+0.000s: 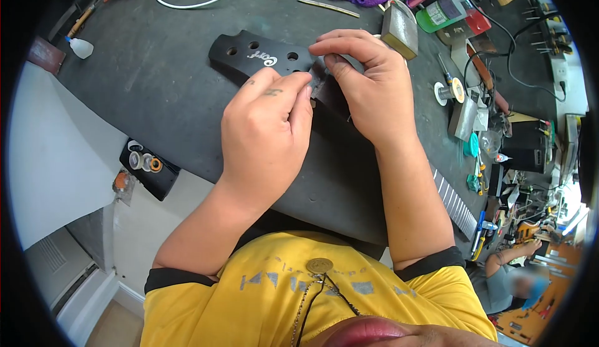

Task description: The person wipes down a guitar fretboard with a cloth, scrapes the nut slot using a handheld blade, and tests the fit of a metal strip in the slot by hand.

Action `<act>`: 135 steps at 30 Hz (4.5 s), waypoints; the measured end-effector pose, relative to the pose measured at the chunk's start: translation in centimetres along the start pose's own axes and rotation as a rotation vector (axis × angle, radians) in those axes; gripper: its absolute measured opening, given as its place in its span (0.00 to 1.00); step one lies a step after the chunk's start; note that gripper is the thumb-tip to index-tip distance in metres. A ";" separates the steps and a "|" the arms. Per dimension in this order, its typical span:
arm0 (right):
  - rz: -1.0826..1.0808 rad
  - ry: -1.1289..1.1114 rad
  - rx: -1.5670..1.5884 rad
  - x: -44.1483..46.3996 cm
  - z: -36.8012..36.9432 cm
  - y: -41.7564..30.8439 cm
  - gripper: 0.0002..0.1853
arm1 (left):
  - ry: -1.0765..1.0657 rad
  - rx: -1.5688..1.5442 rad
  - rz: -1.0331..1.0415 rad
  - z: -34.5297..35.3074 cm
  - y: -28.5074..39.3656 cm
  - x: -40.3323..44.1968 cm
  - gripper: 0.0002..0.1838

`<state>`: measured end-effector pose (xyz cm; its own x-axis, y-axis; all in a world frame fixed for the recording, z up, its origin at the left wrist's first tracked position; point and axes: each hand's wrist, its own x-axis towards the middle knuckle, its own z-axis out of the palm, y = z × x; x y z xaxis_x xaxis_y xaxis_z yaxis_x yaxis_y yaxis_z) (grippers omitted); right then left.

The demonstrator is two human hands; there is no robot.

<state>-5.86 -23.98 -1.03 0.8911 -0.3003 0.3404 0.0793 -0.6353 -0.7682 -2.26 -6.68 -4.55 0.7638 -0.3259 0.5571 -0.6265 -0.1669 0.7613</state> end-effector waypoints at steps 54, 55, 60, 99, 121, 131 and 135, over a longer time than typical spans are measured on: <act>0.039 -0.055 -0.129 -0.1 0.1 -1.1 0.07 | -0.122 -0.106 -0.104 -1.0 -0.1 0.9 0.07; 0.036 -0.051 -0.126 -0.1 0.1 -1.1 0.07 | -0.124 -0.127 -0.130 -1.0 -0.1 0.9 0.08; 0.038 -0.051 -0.099 -0.2 -0.1 -0.8 0.08 | -0.124 -0.187 -0.204 -1.3 0.0 1.1 0.08; 0.329 -0.038 0.124 0.2 0.2 -0.8 0.09 | -0.133 -0.089 -0.070 -2.0 -0.6 0.3 0.11; 0.357 -0.120 0.156 0.5 0.0 -0.7 0.05 | -0.093 0.035 0.039 -0.6 -0.4 0.6 0.16; 0.232 -0.136 0.013 0.4 -0.2 -0.2 0.05 | -0.140 0.105 0.091 -0.6 -0.3 0.1 0.17; 0.226 -0.118 -0.003 0.4 -0.1 -0.2 0.05 | -0.112 0.100 0.094 -0.4 -0.4 0.1 0.16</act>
<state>-5.58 -24.03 -0.67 0.9319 -0.3502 0.0941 -0.1295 -0.5638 -0.8157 -1.89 -6.31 -4.66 0.6825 -0.4449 0.5799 -0.7112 -0.2210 0.6674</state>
